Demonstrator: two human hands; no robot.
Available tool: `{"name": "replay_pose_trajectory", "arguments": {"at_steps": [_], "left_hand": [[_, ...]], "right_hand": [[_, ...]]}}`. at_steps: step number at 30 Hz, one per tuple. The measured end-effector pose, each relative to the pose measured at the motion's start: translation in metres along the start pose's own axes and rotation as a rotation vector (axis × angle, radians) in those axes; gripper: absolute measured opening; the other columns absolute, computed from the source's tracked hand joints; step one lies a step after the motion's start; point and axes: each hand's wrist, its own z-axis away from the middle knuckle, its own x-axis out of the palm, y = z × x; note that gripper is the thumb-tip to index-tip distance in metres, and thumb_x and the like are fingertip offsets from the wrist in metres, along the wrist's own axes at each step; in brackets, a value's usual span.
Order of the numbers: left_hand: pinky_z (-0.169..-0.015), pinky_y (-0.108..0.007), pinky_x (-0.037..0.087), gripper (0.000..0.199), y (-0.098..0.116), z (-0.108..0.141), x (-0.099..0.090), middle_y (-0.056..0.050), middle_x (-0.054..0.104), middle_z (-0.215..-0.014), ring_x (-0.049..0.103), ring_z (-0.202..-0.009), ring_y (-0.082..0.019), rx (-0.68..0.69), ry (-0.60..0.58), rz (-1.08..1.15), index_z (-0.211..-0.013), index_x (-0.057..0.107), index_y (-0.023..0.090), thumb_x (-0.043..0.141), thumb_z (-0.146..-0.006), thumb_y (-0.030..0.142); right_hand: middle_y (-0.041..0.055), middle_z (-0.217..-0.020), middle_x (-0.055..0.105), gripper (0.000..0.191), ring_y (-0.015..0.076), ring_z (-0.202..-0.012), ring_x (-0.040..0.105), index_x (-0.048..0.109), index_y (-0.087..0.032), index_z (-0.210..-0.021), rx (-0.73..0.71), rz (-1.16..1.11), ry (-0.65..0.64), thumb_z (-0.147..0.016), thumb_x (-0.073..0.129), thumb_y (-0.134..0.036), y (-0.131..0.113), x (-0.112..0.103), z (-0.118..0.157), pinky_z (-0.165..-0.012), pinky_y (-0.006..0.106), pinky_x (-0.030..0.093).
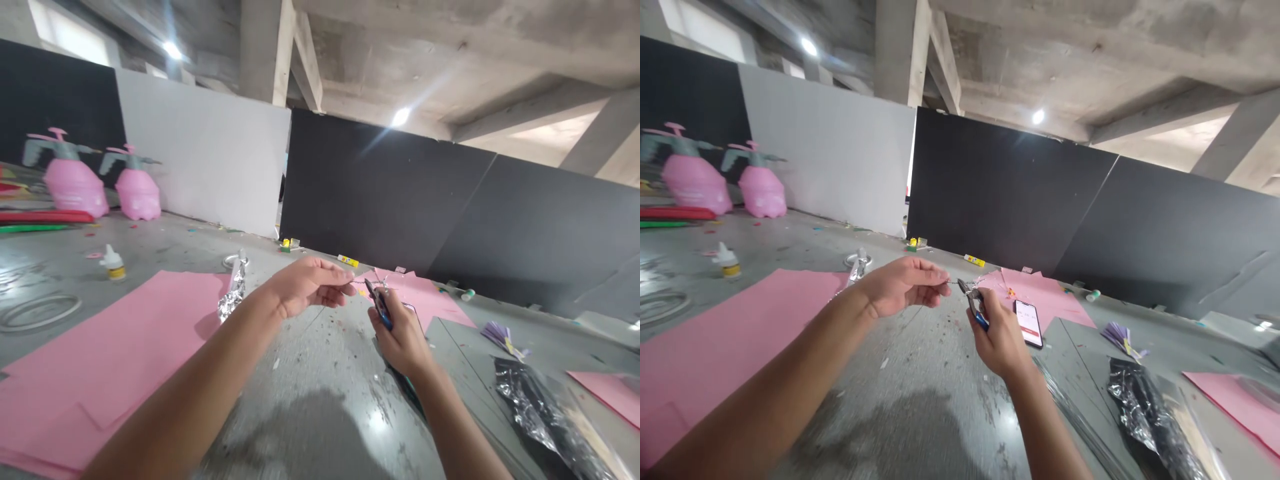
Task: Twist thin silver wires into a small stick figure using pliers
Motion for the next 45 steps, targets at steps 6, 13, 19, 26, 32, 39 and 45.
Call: {"name": "replay_pose_trajectory", "arguments": {"at_steps": [6,13,19,26,32,39,45], "left_hand": [[-0.064,-0.026,0.051,0.023,-0.005,0.000,0.008,-0.005,0.073,-0.072,0.068,-0.066,-0.014,0.399,0.294,-0.601,-0.078,0.070,0.014,0.064,-0.088,0.035],[-0.077,-0.038,0.047,0.024,-0.016,-0.011,-0.003,-0.006,0.074,-0.076,0.066,-0.073,-0.018,0.968,0.455,-1.235,-0.078,0.068,0.017,0.048,-0.092,0.016],[-0.079,-0.035,0.050,0.022,-0.008,-0.007,-0.007,-0.007,0.074,-0.091,0.068,-0.084,-0.019,0.813,0.304,-0.884,-0.091,0.069,0.017,0.052,-0.094,0.029],[-0.067,-0.030,0.051,0.024,0.001,-0.003,-0.009,-0.005,0.068,-0.075,0.064,-0.062,-0.013,0.143,0.110,-0.093,-0.077,0.065,0.013,0.067,-0.084,0.037],[-0.068,-0.029,0.049,0.031,-0.002,-0.003,-0.023,-0.007,0.069,-0.074,0.062,-0.067,-0.014,0.061,-0.095,-0.148,-0.082,0.072,0.012,0.068,-0.084,0.043],[-0.066,-0.026,0.047,0.021,0.003,-0.001,-0.019,-0.005,0.071,-0.079,0.060,-0.070,-0.012,0.195,-0.094,-0.378,-0.081,0.073,0.015,0.070,-0.082,0.036],[-0.068,-0.031,0.044,0.018,0.004,0.003,-0.008,-0.001,0.069,-0.069,0.058,-0.064,-0.013,0.539,0.212,-1.042,-0.079,0.072,0.018,0.062,-0.087,0.031]], "right_hand": [[-0.0025,-0.071,0.045,0.024,0.0159,-0.063,0.041,0.051,-0.022,-0.098,0.245,-0.465,-0.077,-0.093,0.049,-0.046,-0.010,0.013,-0.003,-0.060,0.029,0.034],[-0.0073,-0.066,0.031,0.035,0.0073,-0.049,0.021,0.047,-0.022,-0.097,0.555,-0.977,-0.332,-0.093,0.045,-0.057,-0.025,0.020,-0.001,-0.044,0.022,0.019],[-0.0078,-0.066,0.032,0.033,0.0061,-0.050,0.020,0.050,-0.022,-0.095,0.689,-1.170,-0.301,-0.088,0.058,-0.053,-0.033,0.014,-0.002,-0.045,0.021,0.016],[-0.0053,-0.069,0.036,0.030,0.0096,-0.055,0.032,0.049,-0.023,-0.091,0.425,-0.713,-0.234,-0.095,0.045,-0.053,-0.024,0.015,-0.001,-0.048,0.023,0.027],[-0.0044,-0.070,0.038,0.026,0.0120,-0.060,0.034,0.051,-0.024,-0.097,0.318,-0.490,-0.258,-0.098,0.040,-0.048,-0.018,0.011,-0.002,-0.053,0.024,0.032],[-0.0042,-0.072,0.038,0.028,0.0111,-0.059,0.035,0.051,-0.024,-0.099,0.357,-0.552,-0.276,-0.097,0.042,-0.051,-0.016,0.008,-0.003,-0.053,0.025,0.030],[-0.0059,-0.070,0.033,0.033,0.0078,-0.054,0.027,0.052,-0.022,-0.097,0.488,-0.873,-0.330,-0.093,0.049,-0.055,-0.021,0.007,-0.002,-0.049,0.024,0.022]]}}
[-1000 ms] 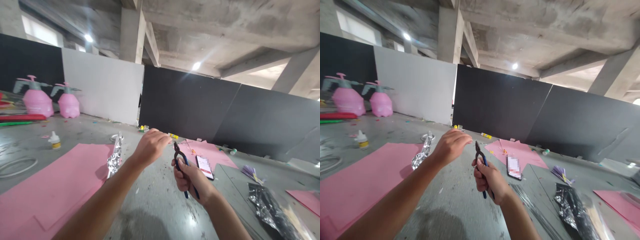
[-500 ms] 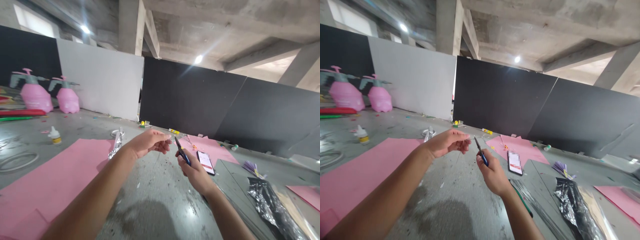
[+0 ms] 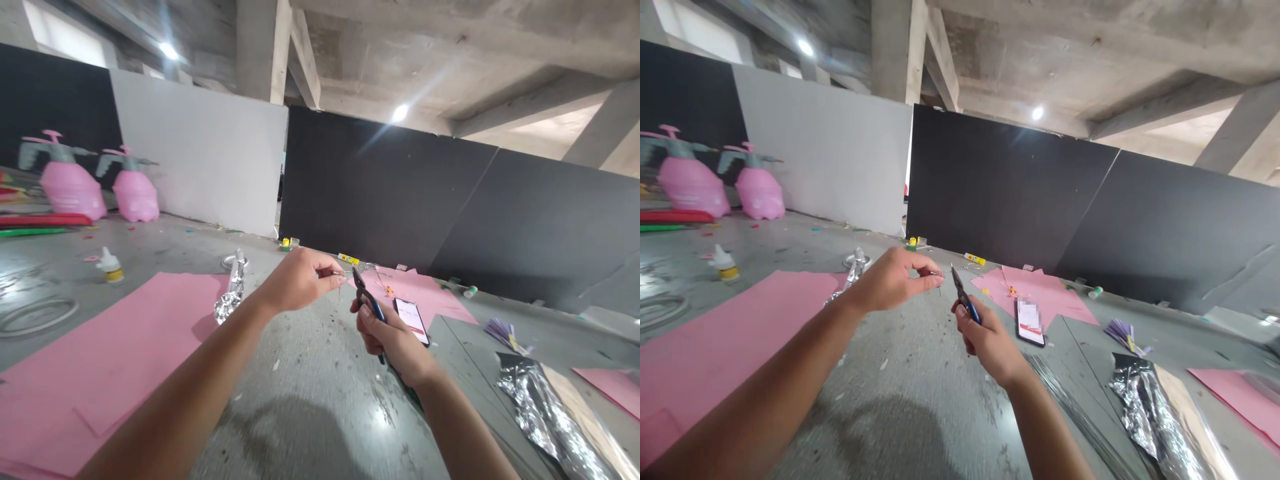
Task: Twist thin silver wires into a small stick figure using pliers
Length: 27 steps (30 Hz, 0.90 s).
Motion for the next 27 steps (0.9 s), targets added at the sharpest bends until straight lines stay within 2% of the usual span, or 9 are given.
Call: {"name": "replay_pose_trajectory", "arguments": {"at_steps": [4,7,10,13,18,19,23,25,27], "left_hand": [[-0.090,-0.044,0.037,0.020,-0.002,0.001,0.001,0.000,0.073,-0.075,0.062,-0.073,-0.016,0.361,0.157,-0.513,-0.081,0.070,0.020,0.054,-0.088,0.012],[-0.091,-0.044,0.037,0.028,-0.003,0.000,0.001,0.000,0.076,-0.091,0.064,-0.084,-0.019,0.424,0.232,-0.579,-0.089,0.070,0.021,0.048,-0.085,0.003],[-0.086,-0.038,0.043,0.032,0.000,0.001,-0.002,-0.002,0.073,-0.107,0.065,-0.086,-0.018,0.290,0.175,-0.324,-0.107,0.067,0.022,0.052,-0.084,0.007],[-0.078,-0.032,0.049,0.033,0.003,0.002,-0.006,-0.007,0.068,-0.115,0.066,-0.086,-0.018,0.012,0.022,0.091,-0.118,0.062,0.021,0.061,-0.085,0.024],[-0.085,-0.035,0.051,0.034,0.000,-0.001,-0.005,-0.005,0.067,-0.091,0.070,-0.084,-0.020,-0.354,0.117,0.624,-0.092,0.062,0.018,0.060,-0.087,0.051],[-0.087,-0.037,0.051,0.037,-0.001,-0.002,-0.004,-0.005,0.067,-0.089,0.070,-0.084,-0.020,-0.390,0.087,0.679,-0.088,0.063,0.017,0.060,-0.086,0.053],[-0.090,-0.040,0.050,0.042,-0.003,-0.002,-0.001,-0.010,0.071,-0.088,0.069,-0.085,-0.021,-0.405,-0.218,0.802,-0.088,0.073,0.014,0.062,-0.085,0.055],[-0.087,-0.037,0.051,0.034,-0.001,-0.001,-0.002,-0.008,0.071,-0.086,0.068,-0.082,-0.019,-0.369,-0.273,0.867,-0.091,0.074,0.015,0.067,-0.084,0.048],[-0.083,-0.033,0.051,0.022,0.001,0.000,-0.002,-0.005,0.070,-0.081,0.066,-0.077,-0.016,-0.330,-0.232,0.899,-0.085,0.075,0.016,0.071,-0.084,0.037]], "right_hand": [[-0.0070,-0.068,0.030,0.033,0.0067,-0.052,0.019,0.051,-0.021,-0.097,0.113,-0.223,-0.089,-0.091,0.054,-0.054,-0.003,0.001,0.002,-0.048,0.024,0.014],[-0.0069,-0.068,0.030,0.032,0.0067,-0.052,0.018,0.050,-0.021,-0.097,0.138,-0.278,-0.110,-0.091,0.054,-0.053,-0.006,0.000,0.004,-0.048,0.025,0.012],[-0.0063,-0.069,0.032,0.029,0.0075,-0.053,0.023,0.050,-0.022,-0.097,0.029,-0.124,-0.020,-0.093,0.051,-0.052,-0.010,-0.002,0.006,-0.049,0.025,0.018],[-0.0049,-0.069,0.037,0.030,0.0100,-0.055,0.032,0.050,-0.023,-0.095,-0.118,0.213,0.107,-0.096,0.044,-0.052,-0.013,-0.004,0.007,-0.051,0.026,0.026],[-0.0033,-0.069,0.042,0.029,0.0132,-0.058,0.038,0.050,-0.023,-0.098,-0.241,0.582,0.220,-0.099,0.036,-0.049,-0.013,-0.005,0.005,-0.056,0.029,0.031],[-0.0033,-0.068,0.043,0.029,0.0134,-0.057,0.038,0.050,-0.023,-0.099,-0.249,0.604,0.224,-0.099,0.035,-0.048,-0.012,-0.005,0.005,-0.056,0.029,0.031],[-0.0034,-0.067,0.045,0.027,0.0139,-0.057,0.039,0.051,-0.023,-0.103,-0.267,0.667,0.206,-0.098,0.038,-0.046,-0.012,-0.005,0.005,-0.057,0.029,0.031],[-0.0031,-0.068,0.046,0.026,0.0143,-0.059,0.041,0.051,-0.023,-0.103,-0.272,0.672,0.199,-0.098,0.039,-0.045,-0.012,-0.005,0.006,-0.058,0.029,0.032],[-0.0031,-0.068,0.046,0.027,0.0143,-0.060,0.041,0.051,-0.023,-0.101,-0.256,0.633,0.200,-0.098,0.037,-0.046,-0.013,-0.005,0.006,-0.058,0.029,0.033]]}}
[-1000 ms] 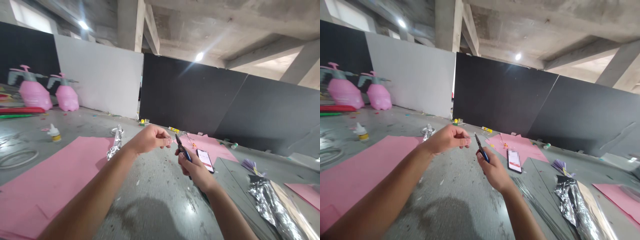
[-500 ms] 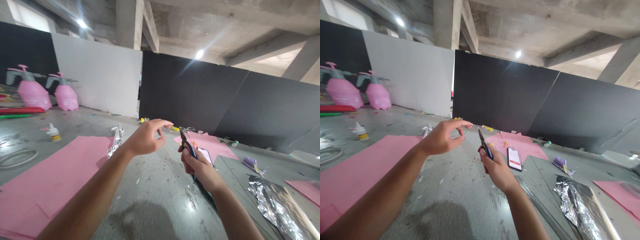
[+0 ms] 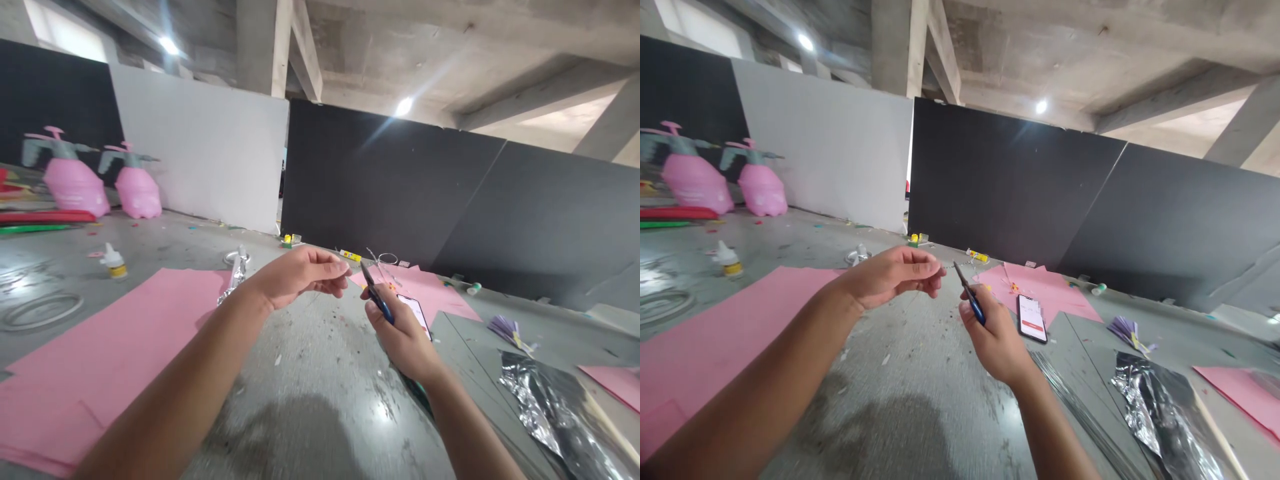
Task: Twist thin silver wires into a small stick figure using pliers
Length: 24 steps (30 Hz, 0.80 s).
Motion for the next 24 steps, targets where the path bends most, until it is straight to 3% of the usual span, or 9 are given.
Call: {"name": "replay_pose_trajectory", "arguments": {"at_steps": [3,8,14,20,24], "left_hand": [[-0.076,-0.028,0.051,0.015,0.000,0.000,0.002,-0.005,0.071,-0.081,0.064,-0.072,-0.012,0.041,0.063,0.042,-0.080,0.075,0.015,0.072,-0.083,0.029],[-0.065,-0.027,0.051,0.029,-0.003,-0.001,0.003,-0.009,0.071,-0.080,0.063,-0.069,-0.013,-0.082,-0.022,0.199,-0.087,0.077,0.013,0.069,-0.086,0.041],[-0.065,-0.027,0.050,0.015,-0.003,-0.002,0.012,-0.003,0.068,-0.074,0.060,-0.061,-0.010,0.014,0.151,0.159,-0.075,0.073,0.014,0.074,-0.080,0.029],[-0.063,-0.029,0.047,0.020,-0.002,-0.001,0.026,-0.003,0.070,-0.073,0.063,-0.064,-0.015,0.310,0.435,-0.360,-0.078,0.071,0.018,0.070,-0.082,0.037],[-0.083,-0.037,0.046,0.019,-0.008,-0.001,0.025,-0.006,0.075,-0.087,0.066,-0.082,-0.020,0.538,0.514,-0.886,-0.084,0.072,0.021,0.059,-0.091,0.033]], "right_hand": [[-0.0031,-0.068,0.045,0.028,0.0139,-0.059,0.041,0.050,-0.023,-0.099,0.023,-0.038,0.013,-0.099,0.035,-0.047,-0.002,-0.001,0.000,-0.057,0.029,0.033],[-0.0026,-0.069,0.046,0.025,0.0143,-0.060,0.042,0.051,-0.023,-0.100,-0.021,0.005,-0.015,-0.098,0.038,-0.044,-0.005,-0.001,0.001,-0.057,0.029,0.033],[-0.0030,-0.068,0.044,0.027,0.0137,-0.059,0.040,0.050,-0.023,-0.100,0.003,-0.067,-0.023,-0.098,0.038,-0.047,-0.001,0.001,0.001,-0.057,0.029,0.034],[-0.0045,-0.068,0.038,0.031,0.0118,-0.057,0.036,0.049,-0.023,-0.097,0.079,-0.344,-0.065,-0.096,0.042,-0.054,0.003,0.004,0.001,-0.052,0.027,0.031],[-0.0051,-0.068,0.036,0.033,0.0104,-0.055,0.033,0.050,-0.023,-0.097,0.117,-0.426,-0.075,-0.095,0.044,-0.055,0.000,0.006,0.001,-0.049,0.026,0.027]]}}
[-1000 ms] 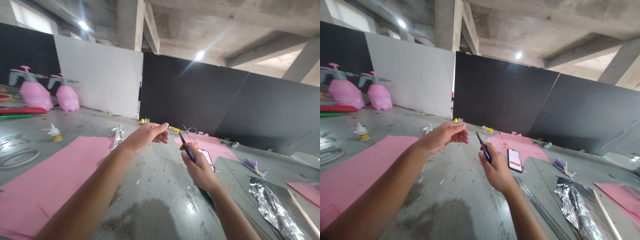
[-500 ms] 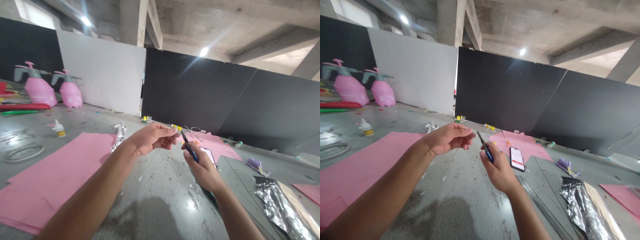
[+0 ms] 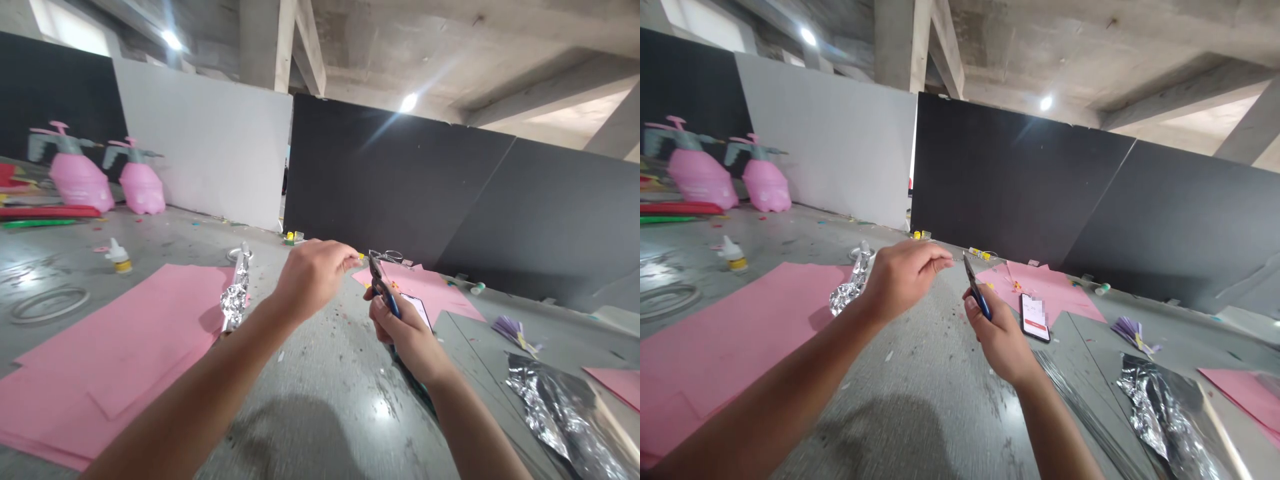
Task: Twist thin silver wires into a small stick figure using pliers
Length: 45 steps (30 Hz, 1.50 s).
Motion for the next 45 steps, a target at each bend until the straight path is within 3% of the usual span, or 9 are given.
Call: {"name": "replay_pose_trajectory", "arguments": {"at_steps": [4,8,13,21,29,35,38,41,45], "left_hand": [[-0.102,-0.044,0.036,0.022,-0.010,0.004,0.001,-0.004,0.075,-0.107,0.065,-0.103,-0.023,0.132,-0.067,-0.178,-0.093,0.073,0.028,0.051,-0.095,0.028],[-0.100,-0.043,0.041,0.020,-0.013,0.002,-0.008,-0.004,0.075,-0.105,0.067,-0.098,-0.023,0.123,-0.094,0.096,-0.099,0.074,0.028,0.061,-0.089,0.039],[-0.067,-0.035,0.053,0.038,-0.010,-0.006,-0.021,-0.007,0.075,-0.082,0.067,-0.064,-0.018,-0.208,-0.090,0.751,-0.096,0.074,0.019,0.050,-0.095,0.048],[-0.064,-0.028,0.052,0.025,-0.010,-0.008,-0.025,-0.008,0.073,-0.083,0.064,-0.062,-0.012,-0.496,-0.564,0.881,-0.089,0.075,0.014,0.066,-0.088,0.037],[-0.071,-0.028,0.052,0.016,-0.003,-0.007,-0.022,-0.004,0.073,-0.081,0.068,-0.074,-0.015,-0.244,-0.441,0.562,-0.086,0.073,0.016,0.065,-0.088,0.030],[-0.080,-0.036,0.045,0.016,-0.007,-0.007,-0.019,-0.002,0.076,-0.084,0.068,-0.077,-0.017,0.449,-0.071,-0.284,-0.090,0.069,0.017,0.054,-0.091,0.012],[-0.084,-0.039,0.043,0.023,-0.011,-0.006,-0.015,-0.002,0.076,-0.089,0.068,-0.079,-0.016,0.584,0.057,-0.442,-0.091,0.067,0.018,0.048,-0.090,0.004],[-0.080,-0.035,0.046,0.013,-0.008,-0.005,-0.013,-0.002,0.076,-0.089,0.067,-0.078,-0.016,0.439,0.046,-0.291,-0.095,0.067,0.018,0.055,-0.091,0.016],[-0.063,-0.028,0.049,0.028,0.000,-0.005,-0.018,-0.003,0.070,-0.072,0.065,-0.066,-0.015,-0.099,-0.150,0.153,-0.079,0.066,0.016,0.058,-0.091,0.040]], "right_hand": [[-0.0055,-0.067,0.035,0.034,0.0103,-0.053,0.033,0.050,-0.023,-0.096,0.042,-0.020,0.009,-0.094,0.044,-0.057,-0.001,0.001,0.000,-0.048,0.026,0.027],[-0.0050,-0.067,0.035,0.034,0.0109,-0.054,0.032,0.049,-0.023,-0.094,0.015,0.024,0.047,-0.095,0.044,-0.056,0.000,-0.002,0.000,-0.049,0.026,0.028],[-0.0046,-0.065,0.038,0.030,0.0123,-0.056,0.035,0.049,-0.024,-0.097,-0.062,0.161,0.059,-0.097,0.041,-0.052,-0.003,-0.006,0.003,-0.052,0.028,0.031],[-0.0056,-0.062,0.039,0.024,0.0130,-0.054,0.035,0.050,-0.024,-0.104,-0.108,0.417,0.085,-0.098,0.040,-0.045,-0.009,-0.011,0.003,-0.055,0.029,0.030],[-0.0046,-0.067,0.038,0.028,0.0121,-0.057,0.034,0.049,-0.024,-0.098,-0.068,0.200,0.016,-0.098,0.041,-0.050,-0.004,-0.009,0.001,-0.054,0.029,0.029],[-0.0049,-0.072,0.035,0.031,0.0082,-0.053,0.029,0.052,-0.023,-0.101,0.089,-0.197,-0.132,-0.094,0.049,-0.053,-0.002,-0.009,0.003,-0.050,0.027,0.021],[-0.0051,-0.072,0.034,0.033,0.0075,-0.053,0.026,0.052,-0.022,-0.102,0.142,-0.291,-0.180,-0.093,0.051,-0.053,-0.003,-0.009,0.005,-0.049,0.027,0.019],[-0.0049,-0.072,0.034,0.033,0.0085,-0.054,0.027,0.051,-0.022,-0.102,0.107,-0.183,-0.114,-0.094,0.048,-0.054,-0.003,-0.011,0.004,-0.049,0.027,0.020],[-0.0055,-0.068,0.034,0.029,0.0099,-0.054,0.029,0.049,-0.024,-0.097,-0.024,0.129,-0.017,-0.097,0.042,-0.053,-0.003,-0.014,0.002,-0.051,0.027,0.024]]}}
